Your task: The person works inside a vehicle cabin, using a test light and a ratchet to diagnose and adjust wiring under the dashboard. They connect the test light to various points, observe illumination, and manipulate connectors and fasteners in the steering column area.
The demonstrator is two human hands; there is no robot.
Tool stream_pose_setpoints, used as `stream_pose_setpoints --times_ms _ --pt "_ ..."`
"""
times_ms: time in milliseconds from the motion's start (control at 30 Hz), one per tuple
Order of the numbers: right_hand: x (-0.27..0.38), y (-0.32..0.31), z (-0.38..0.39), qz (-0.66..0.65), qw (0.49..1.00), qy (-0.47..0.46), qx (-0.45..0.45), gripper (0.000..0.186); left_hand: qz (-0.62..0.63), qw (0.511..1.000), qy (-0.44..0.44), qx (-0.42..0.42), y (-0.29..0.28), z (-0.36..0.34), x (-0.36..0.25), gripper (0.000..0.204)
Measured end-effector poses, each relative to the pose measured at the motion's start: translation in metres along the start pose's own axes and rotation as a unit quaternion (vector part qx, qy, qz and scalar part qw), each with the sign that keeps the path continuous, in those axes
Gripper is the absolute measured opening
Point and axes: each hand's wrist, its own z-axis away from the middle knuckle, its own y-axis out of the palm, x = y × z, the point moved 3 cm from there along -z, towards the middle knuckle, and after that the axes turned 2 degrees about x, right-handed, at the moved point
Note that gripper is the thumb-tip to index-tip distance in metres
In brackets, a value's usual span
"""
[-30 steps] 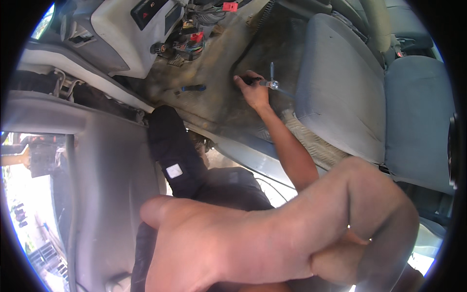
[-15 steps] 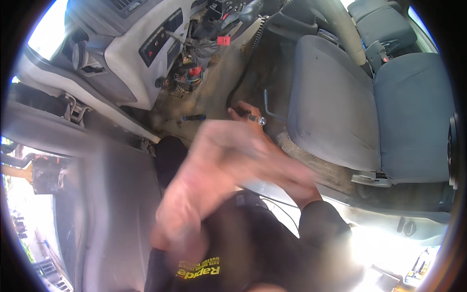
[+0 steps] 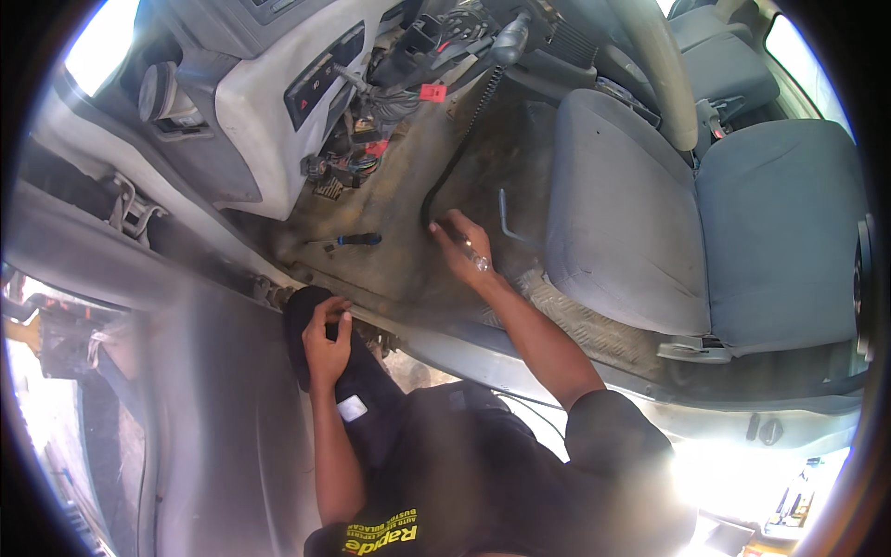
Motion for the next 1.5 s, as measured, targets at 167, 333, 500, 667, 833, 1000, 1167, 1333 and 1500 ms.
stream_pose_setpoints --times_ms 167,333,500,667,833,1000,1167,1333,1500 --pt "-0.004 -0.002 0.003 0.003 0.999 -0.035 -0.033 0.022 0.116 0.993 -0.005 -0.034 -0.006 0.006 0.007 0.033" --pt "-0.003 -0.003 0.002 0.084 0.995 -0.039 -0.04 0.019 0.134 0.99 -0.027 -0.031 -0.009 0.002 0.011 0.031" --pt "-0.009 0.005 0.012 0.139 0.987 -0.076 -0.019 0.022 0.042 0.999 -0.012 -0.032 -0.008 0.009 0.011 0.029" --pt "-0.014 0.007 0.017 0.177 0.975 -0.132 0.011 0.028 -0.13 0.991 0.001 -0.006 0.013 -0.001 0.002 0.032" --pt "0.07 -0.002 0.027 0.207 0.92 -0.33 0.042 0.033 0.016 0.989 0.147 0.026 0.058 -0.043 -0.076 0.054" --pt "0.145 -0.039 0.005 0.227 0.952 -0.186 0.083 0.037 0.227 0.956 0.176 0.054 0.068 -0.085 -0.155 0.067" --pt "0.198 -0.097 -0.025 0.15 0.948 -0.201 0.198 0.057 0.12 0.955 0.271 -0.026 0.065 -0.115 -0.194 0.063" --pt "0.211 -0.178 -0.053 0.124 0.899 -0.312 0.282 0.067 -0.088 0.97 0.218 -0.058 0.061 -0.15 -0.217 0.035" --pt "0.042 -0.211 -0.108 0.272 0.931 -0.211 -0.124 0.022 -0.053 0.918 0.378 -0.102 0.056 -0.227 -0.236 0.047"
